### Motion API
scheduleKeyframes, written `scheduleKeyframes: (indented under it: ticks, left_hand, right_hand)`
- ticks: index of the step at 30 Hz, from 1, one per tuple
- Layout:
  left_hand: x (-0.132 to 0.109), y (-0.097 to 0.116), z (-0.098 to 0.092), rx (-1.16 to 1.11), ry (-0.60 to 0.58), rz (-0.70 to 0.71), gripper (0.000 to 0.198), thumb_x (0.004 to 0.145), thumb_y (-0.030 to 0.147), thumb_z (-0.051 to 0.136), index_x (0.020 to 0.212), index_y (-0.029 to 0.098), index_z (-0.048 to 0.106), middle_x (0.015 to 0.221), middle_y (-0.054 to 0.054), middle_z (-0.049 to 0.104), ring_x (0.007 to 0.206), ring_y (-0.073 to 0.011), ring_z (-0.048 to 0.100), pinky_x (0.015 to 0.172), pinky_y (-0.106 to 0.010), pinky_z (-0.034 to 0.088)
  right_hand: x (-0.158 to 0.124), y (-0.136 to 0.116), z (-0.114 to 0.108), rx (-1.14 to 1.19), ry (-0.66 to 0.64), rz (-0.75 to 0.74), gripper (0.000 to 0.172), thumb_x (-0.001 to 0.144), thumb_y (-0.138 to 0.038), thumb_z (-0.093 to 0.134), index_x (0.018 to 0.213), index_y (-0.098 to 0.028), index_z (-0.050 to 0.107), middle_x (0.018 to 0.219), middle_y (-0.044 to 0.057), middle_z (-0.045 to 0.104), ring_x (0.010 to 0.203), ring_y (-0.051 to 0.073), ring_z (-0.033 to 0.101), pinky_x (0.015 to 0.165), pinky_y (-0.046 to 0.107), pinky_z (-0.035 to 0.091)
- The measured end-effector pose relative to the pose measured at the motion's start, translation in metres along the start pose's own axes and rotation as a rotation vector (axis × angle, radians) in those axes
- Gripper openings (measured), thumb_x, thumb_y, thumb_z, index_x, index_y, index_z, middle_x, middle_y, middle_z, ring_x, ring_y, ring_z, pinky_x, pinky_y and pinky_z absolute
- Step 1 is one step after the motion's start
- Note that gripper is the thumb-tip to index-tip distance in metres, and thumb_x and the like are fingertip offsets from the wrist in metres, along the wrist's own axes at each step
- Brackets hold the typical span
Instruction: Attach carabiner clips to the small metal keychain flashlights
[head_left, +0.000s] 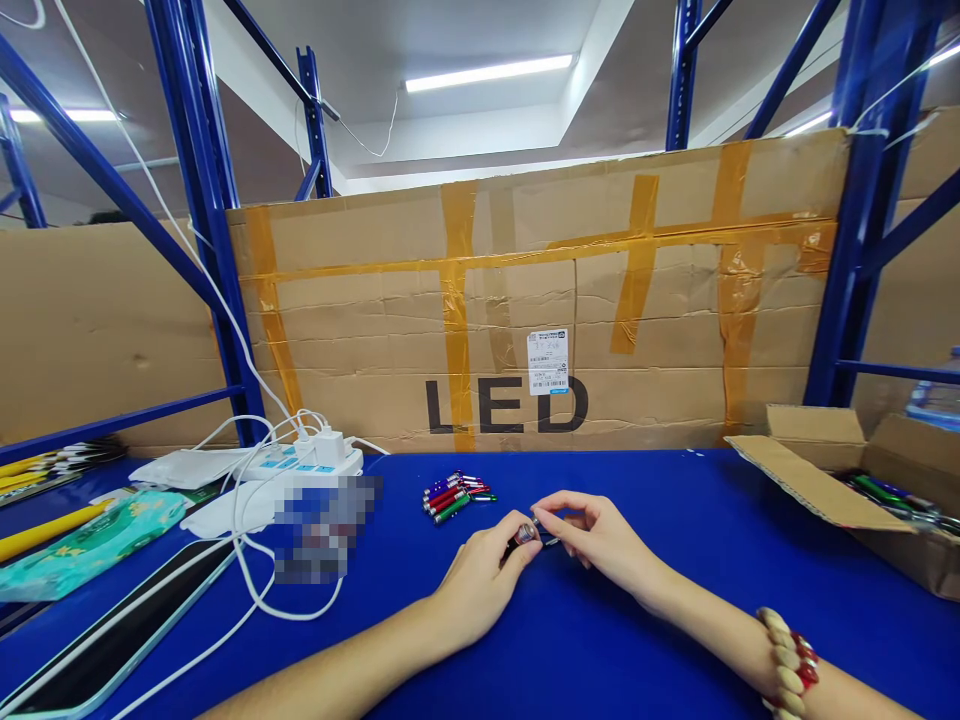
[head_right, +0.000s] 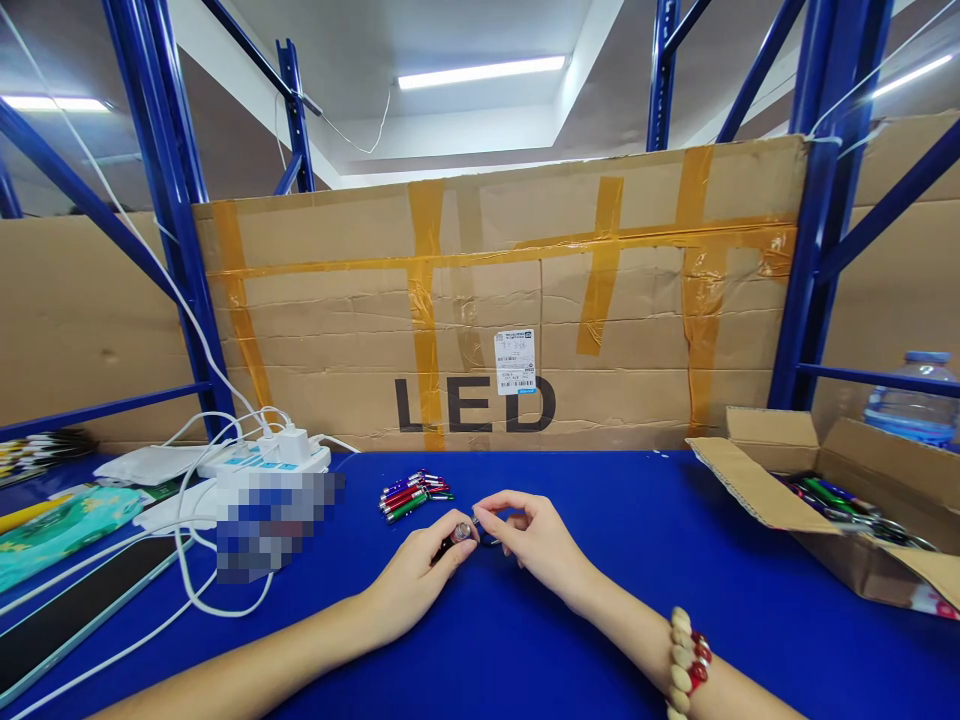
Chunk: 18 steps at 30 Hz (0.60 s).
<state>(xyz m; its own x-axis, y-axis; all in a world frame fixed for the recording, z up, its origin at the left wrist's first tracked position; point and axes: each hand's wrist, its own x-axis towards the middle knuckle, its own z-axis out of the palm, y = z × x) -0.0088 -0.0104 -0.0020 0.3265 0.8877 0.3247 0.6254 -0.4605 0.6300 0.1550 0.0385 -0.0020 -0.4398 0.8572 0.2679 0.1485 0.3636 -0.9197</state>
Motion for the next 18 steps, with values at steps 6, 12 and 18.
scheduleKeyframes:
  ticks: [6,12,18]
  left_hand:
    - [0.0,0.001,0.0,-0.015,0.043,0.022,0.021,0.088,0.032,0.036,0.083,0.02,0.053,0.076,0.002,0.056,0.068,-0.0124,0.049,0.063,-0.021,0.036]
    - [0.0,0.003,-0.002,-0.043,0.108,-0.029,0.02,0.089,0.033,0.033,0.085,0.021,0.048,0.079,0.002,0.053,0.072,-0.0123,0.048,0.068,-0.022,0.036]
    - [0.0,0.0,0.0,-0.071,0.087,-0.061,0.017,0.091,0.03,0.026,0.085,0.021,0.039,0.085,-0.001,0.051,0.078,-0.0138,0.048,0.072,-0.026,0.036]
  right_hand:
    - [-0.002,-0.007,0.0,-0.002,0.031,0.019,0.044,0.063,-0.056,0.063,0.079,-0.015,0.065,0.054,-0.002,0.054,0.039,0.005,0.037,0.036,0.019,0.028]
    - [0.0,-0.011,-0.011,-0.023,0.211,-0.091,0.039,0.064,-0.052,0.064,0.08,-0.016,0.065,0.073,0.005,0.066,0.041,0.007,0.041,0.038,0.022,0.033]
    - [-0.004,-0.02,-0.011,-0.199,0.204,-0.182,0.029,0.067,-0.048,0.064,0.071,-0.019,0.067,0.062,0.003,0.064,0.043,0.01,0.045,0.043,0.025,0.036]
